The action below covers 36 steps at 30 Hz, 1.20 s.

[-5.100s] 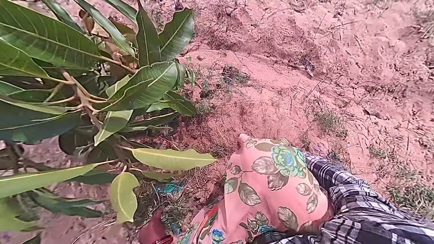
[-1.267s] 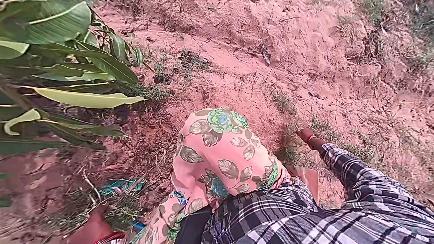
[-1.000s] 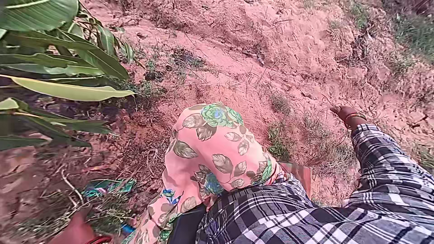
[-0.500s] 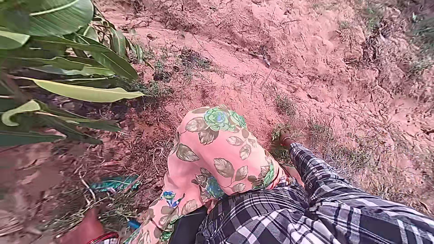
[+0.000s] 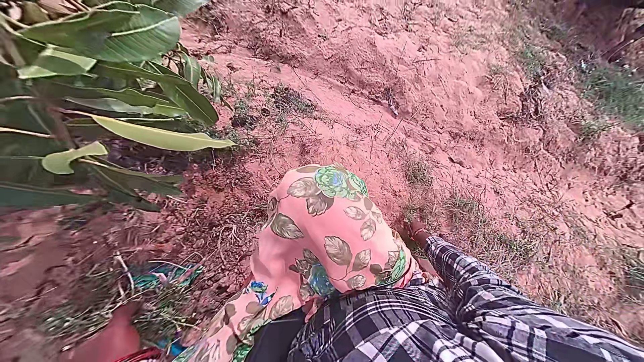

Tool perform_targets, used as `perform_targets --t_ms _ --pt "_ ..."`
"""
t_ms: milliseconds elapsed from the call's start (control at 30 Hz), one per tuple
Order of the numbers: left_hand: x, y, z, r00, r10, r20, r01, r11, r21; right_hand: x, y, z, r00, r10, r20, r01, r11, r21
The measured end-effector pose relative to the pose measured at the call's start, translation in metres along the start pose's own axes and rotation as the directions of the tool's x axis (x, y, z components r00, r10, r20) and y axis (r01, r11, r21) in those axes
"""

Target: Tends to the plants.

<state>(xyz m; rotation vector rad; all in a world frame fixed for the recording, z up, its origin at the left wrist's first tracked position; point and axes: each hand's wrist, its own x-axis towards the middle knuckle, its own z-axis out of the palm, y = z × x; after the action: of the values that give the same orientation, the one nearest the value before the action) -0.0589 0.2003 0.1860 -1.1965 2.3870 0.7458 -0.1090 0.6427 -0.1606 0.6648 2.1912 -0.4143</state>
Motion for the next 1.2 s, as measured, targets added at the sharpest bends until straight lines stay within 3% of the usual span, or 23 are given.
perform_targets --t_ms 33,67,100,133,200,267,367,467,567,667,767,867,933,1067,1200 --pt "-0.014 0.01 -0.005 0.998 0.05 0.036 -0.05 0.999 -0.002 -0.006 -0.002 -0.003 1.0 0.01 0.018 -0.01 1.0 -0.027" --pt "-0.017 0.006 -0.002 0.999 0.008 -0.041 -0.01 0.999 -0.032 -0.012 -0.004 -0.007 1.0 0.014 0.005 -0.014 1.0 -0.028" --pt "0.002 -0.025 0.003 0.987 -0.015 -0.159 0.001 0.996 -0.088 -0.022 -0.009 -0.017 0.999 0.015 -0.029 -0.016 1.0 -0.009" --pt "0.044 -0.085 0.003 0.961 0.093 -0.259 -0.125 0.986 -0.108 -0.034 -0.017 -0.033 0.998 0.005 -0.068 -0.006 1.0 -0.026" --pt "0.115 -0.147 0.005 0.931 -0.1 -0.351 -0.035 0.933 -0.358 -0.063 -0.018 -0.08 0.993 0.012 -0.115 -0.026 0.992 -0.121" --pt "0.144 -0.157 0.012 0.906 -0.26 -0.334 0.068 0.869 -0.49 -0.079 0.016 -0.139 0.971 0.003 -0.239 -0.07 0.96 -0.273" --pt "0.147 -0.161 0.013 0.922 -0.225 -0.316 0.061 0.888 -0.455 -0.085 0.059 -0.222 0.89 -0.038 -0.454 -0.138 0.927 -0.349" --pt "0.144 -0.167 0.011 0.921 -0.216 -0.325 0.1 0.936 -0.337 -0.082 0.078 -0.242 0.856 -0.01 -0.517 -0.186 0.926 -0.327" --pt "0.135 -0.166 0.008 0.912 -0.261 -0.316 0.126 0.912 -0.39 -0.049 0.107 -0.225 0.828 0.09 -0.553 -0.215 0.963 -0.164" --pt "0.169 -0.211 0.018 0.898 -0.245 -0.365 0.11 0.929 -0.352 -0.027 0.112 -0.189 0.821 0.202 -0.534 -0.294 0.952 -0.091" --pt "0.181 -0.221 0.02 0.904 -0.24 -0.352 0.141 0.948 -0.285 -0.033 0.083 -0.13 0.865 -0.015 -0.502 -0.098 0.975 -0.198" --pt "0.165 -0.2 0.021 0.9 -0.267 -0.345 0.153 0.934 -0.323 -0.028 0.05 -0.064 0.937 -0.262 -0.232 0.166 0.916 -0.366" --pt "0.155 -0.184 0.023 0.877 -0.313 -0.363 0.177 0.915 -0.362 -0.021 0.026 -0.03 0.947 -0.309 -0.088 0.259 0.896 -0.362" --pt "0.161 -0.193 0.022 0.894 -0.282 -0.349 0.153 0.923 -0.353 0.0 0.001 0.016 0.996 -0.089 0.032 0.095 0.932 -0.35" --pt "0.168 -0.209 0.024 0.882 -0.262 -0.39 0.103 0.918 -0.384 0.011 -0.006 0.034 0.983 0.163 -0.084 -0.182 0.924 -0.338"
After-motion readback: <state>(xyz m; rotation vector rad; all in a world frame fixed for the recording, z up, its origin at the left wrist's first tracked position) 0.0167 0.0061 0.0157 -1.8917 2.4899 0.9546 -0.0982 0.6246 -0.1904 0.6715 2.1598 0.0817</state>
